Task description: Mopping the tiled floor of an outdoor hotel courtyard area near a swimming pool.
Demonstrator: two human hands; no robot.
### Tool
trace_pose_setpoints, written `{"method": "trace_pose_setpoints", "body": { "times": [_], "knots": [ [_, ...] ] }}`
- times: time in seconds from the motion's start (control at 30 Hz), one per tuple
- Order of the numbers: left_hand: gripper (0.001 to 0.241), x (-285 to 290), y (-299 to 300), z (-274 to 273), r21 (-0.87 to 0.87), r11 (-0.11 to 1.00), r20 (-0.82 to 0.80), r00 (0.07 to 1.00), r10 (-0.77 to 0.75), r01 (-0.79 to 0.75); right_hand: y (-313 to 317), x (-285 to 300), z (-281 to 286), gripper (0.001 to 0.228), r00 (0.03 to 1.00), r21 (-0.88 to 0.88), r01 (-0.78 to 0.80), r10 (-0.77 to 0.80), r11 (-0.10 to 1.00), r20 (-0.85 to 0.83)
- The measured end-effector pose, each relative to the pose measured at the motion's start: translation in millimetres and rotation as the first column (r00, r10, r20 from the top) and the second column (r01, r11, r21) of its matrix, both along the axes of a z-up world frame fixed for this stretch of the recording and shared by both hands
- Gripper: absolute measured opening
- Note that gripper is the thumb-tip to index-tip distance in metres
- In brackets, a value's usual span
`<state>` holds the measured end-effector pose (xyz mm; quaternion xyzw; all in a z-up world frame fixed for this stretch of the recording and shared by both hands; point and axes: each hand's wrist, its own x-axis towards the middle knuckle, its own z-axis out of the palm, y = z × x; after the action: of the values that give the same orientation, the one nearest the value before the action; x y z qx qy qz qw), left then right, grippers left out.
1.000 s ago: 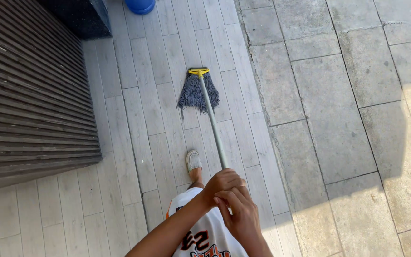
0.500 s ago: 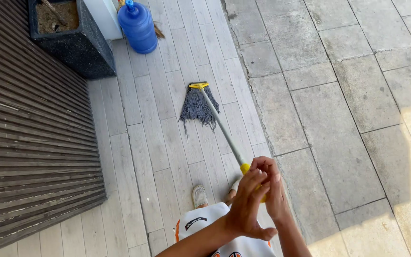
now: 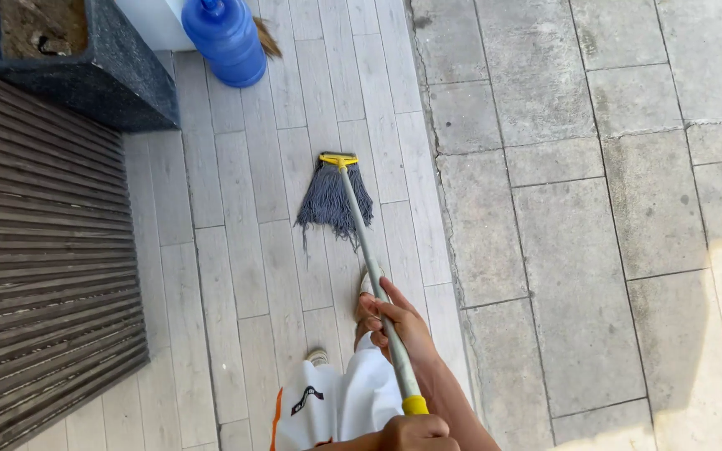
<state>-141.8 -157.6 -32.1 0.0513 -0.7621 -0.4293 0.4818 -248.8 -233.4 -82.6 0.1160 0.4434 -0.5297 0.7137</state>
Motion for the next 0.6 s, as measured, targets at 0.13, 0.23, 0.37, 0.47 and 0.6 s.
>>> {"method": "trace_pose_setpoints", "body": {
  "times": [0.13,0.23,0.37,0.47,0.6],
  "knots": [
    [0.033,-35,-83,41,-0.075,0.996,0.1,0.994,-0.045,0.052,-81,-33,28,0.068,0.996,0.063,-0.085,0.087,0.994,-0.028],
    [0.032,-67,-134,53,0.095,0.967,-0.023,0.971,0.239,-0.235,-138,-54,18,0.069,0.98,0.08,-0.173,0.18,0.982,-0.081],
    [0.023,-82,-213,53,-0.124,0.977,-0.121,0.979,0.161,-0.176,-206,-71,-9,0.069,0.959,0.026,-0.22,0.221,0.975,-0.174],
    [0.026,-93,-256,45,-0.082,0.968,-0.139,0.964,0.226,-0.238,-258,-77,-23,0.07,0.95,0.025,-0.238,0.238,0.971,-0.204],
    [0.022,-97,-318,24,-0.09,0.955,-0.154,0.952,0.266,-0.282,-324,-81,-37,0.07,0.932,0.037,-0.268,0.268,0.963,-0.243]
  ]
}}
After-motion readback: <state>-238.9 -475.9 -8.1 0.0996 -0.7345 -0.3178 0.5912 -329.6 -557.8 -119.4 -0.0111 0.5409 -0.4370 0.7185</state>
